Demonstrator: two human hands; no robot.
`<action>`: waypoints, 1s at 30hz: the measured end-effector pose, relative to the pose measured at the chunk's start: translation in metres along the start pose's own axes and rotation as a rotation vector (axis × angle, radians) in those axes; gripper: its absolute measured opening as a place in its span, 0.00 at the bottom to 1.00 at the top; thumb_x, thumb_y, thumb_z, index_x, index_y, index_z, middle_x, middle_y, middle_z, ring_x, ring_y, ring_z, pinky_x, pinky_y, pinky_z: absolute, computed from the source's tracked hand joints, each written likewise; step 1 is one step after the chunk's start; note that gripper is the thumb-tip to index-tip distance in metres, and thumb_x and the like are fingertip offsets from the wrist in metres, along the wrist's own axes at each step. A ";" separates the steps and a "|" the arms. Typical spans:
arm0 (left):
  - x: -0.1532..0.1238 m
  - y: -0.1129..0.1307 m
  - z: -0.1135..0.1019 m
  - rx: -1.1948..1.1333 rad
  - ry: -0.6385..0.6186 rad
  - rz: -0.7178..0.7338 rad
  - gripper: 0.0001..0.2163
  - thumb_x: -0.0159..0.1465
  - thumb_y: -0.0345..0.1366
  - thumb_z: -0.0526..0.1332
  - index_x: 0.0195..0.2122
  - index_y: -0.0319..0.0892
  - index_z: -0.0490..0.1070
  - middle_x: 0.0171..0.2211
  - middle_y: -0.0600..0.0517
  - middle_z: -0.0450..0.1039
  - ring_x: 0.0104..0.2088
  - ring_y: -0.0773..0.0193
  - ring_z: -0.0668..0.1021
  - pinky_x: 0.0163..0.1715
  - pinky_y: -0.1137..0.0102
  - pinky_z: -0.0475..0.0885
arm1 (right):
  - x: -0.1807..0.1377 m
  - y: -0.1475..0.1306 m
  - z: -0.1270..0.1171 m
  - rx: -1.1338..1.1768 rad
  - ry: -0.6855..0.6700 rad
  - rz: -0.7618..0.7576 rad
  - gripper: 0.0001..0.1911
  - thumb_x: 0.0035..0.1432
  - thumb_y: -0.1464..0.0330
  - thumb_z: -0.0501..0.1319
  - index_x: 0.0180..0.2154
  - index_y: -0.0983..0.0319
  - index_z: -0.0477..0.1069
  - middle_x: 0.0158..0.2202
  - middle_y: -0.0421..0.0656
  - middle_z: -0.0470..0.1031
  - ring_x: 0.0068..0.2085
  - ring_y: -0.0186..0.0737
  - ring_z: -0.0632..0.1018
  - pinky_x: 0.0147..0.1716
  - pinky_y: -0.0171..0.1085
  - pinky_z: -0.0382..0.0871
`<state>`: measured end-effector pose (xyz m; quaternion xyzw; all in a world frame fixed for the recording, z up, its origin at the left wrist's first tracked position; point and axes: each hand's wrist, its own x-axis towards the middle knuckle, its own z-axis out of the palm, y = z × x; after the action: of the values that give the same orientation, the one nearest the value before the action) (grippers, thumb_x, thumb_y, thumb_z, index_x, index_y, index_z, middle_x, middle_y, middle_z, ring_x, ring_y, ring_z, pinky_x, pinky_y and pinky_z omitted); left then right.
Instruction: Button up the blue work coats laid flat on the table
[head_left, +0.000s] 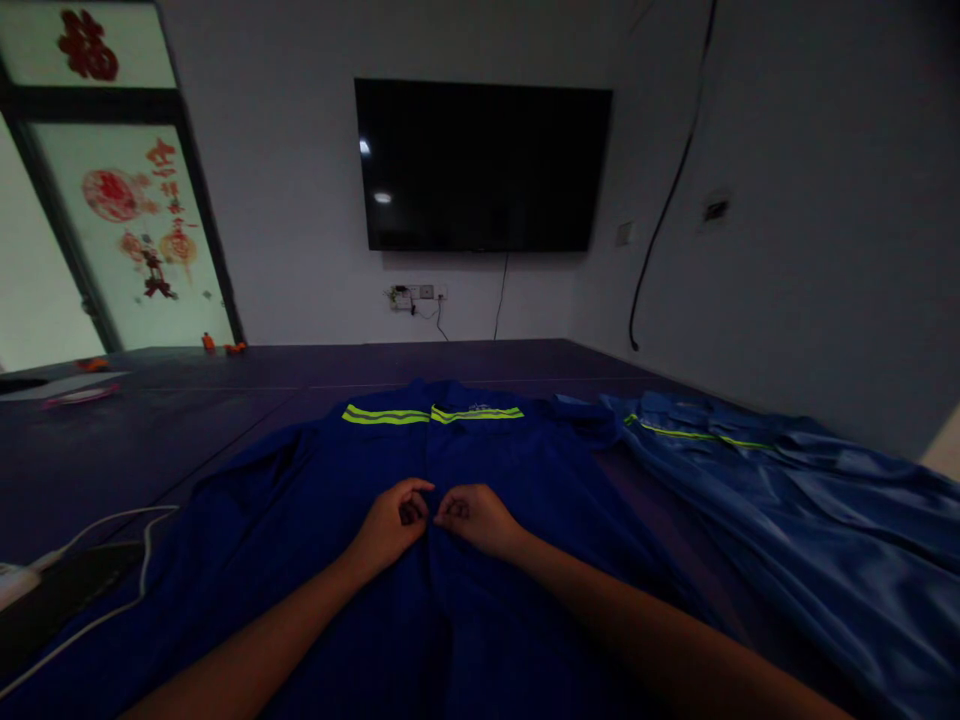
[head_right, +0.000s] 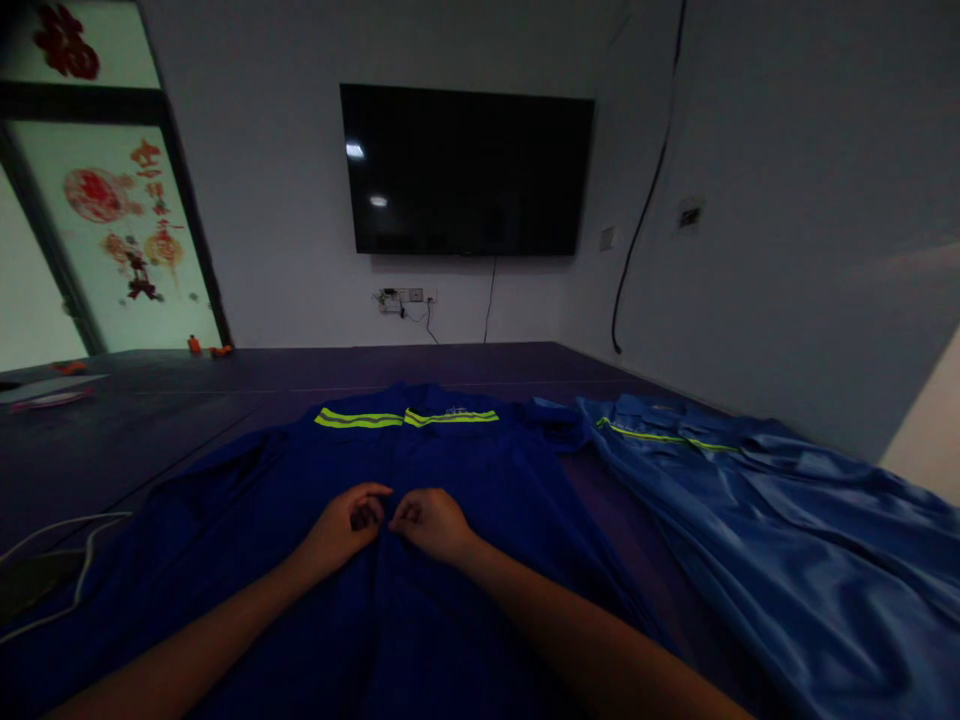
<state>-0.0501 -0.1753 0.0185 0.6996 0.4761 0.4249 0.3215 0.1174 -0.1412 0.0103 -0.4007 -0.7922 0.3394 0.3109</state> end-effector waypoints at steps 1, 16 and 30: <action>0.000 0.000 0.000 0.008 -0.006 0.002 0.20 0.46 0.25 0.55 0.43 0.38 0.68 0.27 0.54 0.70 0.25 0.70 0.70 0.27 0.75 0.63 | 0.000 0.000 0.000 -0.001 0.000 -0.003 0.04 0.46 0.69 0.62 0.26 0.64 0.72 0.20 0.37 0.70 0.21 0.28 0.68 0.20 0.27 0.57; 0.000 0.003 -0.001 0.130 -0.017 0.000 0.12 0.49 0.30 0.54 0.32 0.37 0.75 0.23 0.52 0.71 0.24 0.67 0.70 0.25 0.74 0.63 | -0.002 -0.001 -0.001 -0.020 0.018 -0.006 0.04 0.46 0.69 0.62 0.26 0.63 0.72 0.20 0.37 0.70 0.21 0.28 0.68 0.20 0.27 0.56; -0.001 0.004 -0.001 0.141 -0.005 -0.003 0.12 0.49 0.29 0.53 0.31 0.37 0.74 0.25 0.51 0.73 0.26 0.65 0.72 0.27 0.73 0.64 | -0.001 0.000 0.000 -0.049 0.025 -0.007 0.04 0.47 0.69 0.60 0.28 0.63 0.71 0.21 0.38 0.71 0.23 0.30 0.70 0.21 0.28 0.58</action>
<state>-0.0499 -0.1777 0.0222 0.7206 0.5053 0.3882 0.2734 0.1179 -0.1415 0.0100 -0.4095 -0.7977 0.3140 0.3121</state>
